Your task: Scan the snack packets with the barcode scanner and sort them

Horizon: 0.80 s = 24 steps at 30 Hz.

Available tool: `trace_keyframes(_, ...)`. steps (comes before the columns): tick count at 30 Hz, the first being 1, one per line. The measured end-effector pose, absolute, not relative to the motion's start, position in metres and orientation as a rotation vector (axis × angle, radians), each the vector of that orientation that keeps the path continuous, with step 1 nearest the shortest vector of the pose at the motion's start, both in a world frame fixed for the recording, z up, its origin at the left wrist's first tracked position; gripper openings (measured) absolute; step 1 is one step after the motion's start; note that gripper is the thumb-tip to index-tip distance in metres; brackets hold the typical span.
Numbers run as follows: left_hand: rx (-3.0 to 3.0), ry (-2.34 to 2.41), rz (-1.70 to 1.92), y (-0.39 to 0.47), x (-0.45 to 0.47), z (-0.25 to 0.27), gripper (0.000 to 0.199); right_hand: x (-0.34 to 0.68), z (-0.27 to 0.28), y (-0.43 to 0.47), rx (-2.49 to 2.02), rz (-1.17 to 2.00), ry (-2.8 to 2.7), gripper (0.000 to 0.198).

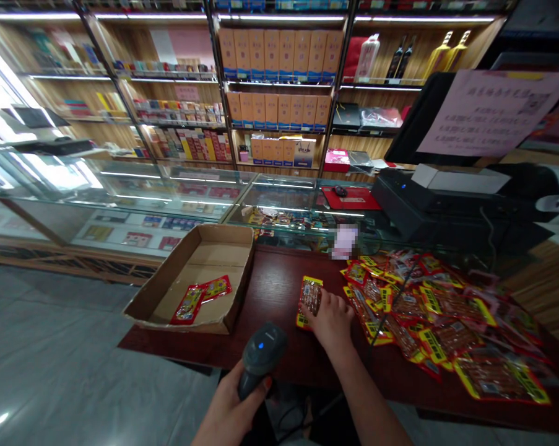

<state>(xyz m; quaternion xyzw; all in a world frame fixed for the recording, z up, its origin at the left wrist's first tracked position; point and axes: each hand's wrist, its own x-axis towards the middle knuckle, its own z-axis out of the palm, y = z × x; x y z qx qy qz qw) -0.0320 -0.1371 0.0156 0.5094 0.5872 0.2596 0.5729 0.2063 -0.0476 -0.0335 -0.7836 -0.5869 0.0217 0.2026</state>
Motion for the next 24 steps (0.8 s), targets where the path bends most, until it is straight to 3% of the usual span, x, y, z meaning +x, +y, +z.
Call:
trace_keyframes(11, 1.175, 1.388, 0.622, -0.138, -0.035, 0.016, 0.063, 0.212, -0.050, -0.032, -1.862, 0.496, -1.513, 0.089)
trace_keyframes(18, 1.185, 1.421, 0.678, -0.137, -0.039, 0.017, 0.062, 0.236, -0.052, -0.041, -1.611, 0.715, -1.289, 0.044)
trace_keyframes(24, 1.204, 1.417, 0.661, -0.136, -0.037, 0.028, 0.054, 0.242, -0.045, -0.050, -1.526, 0.769, -1.234, 0.043)
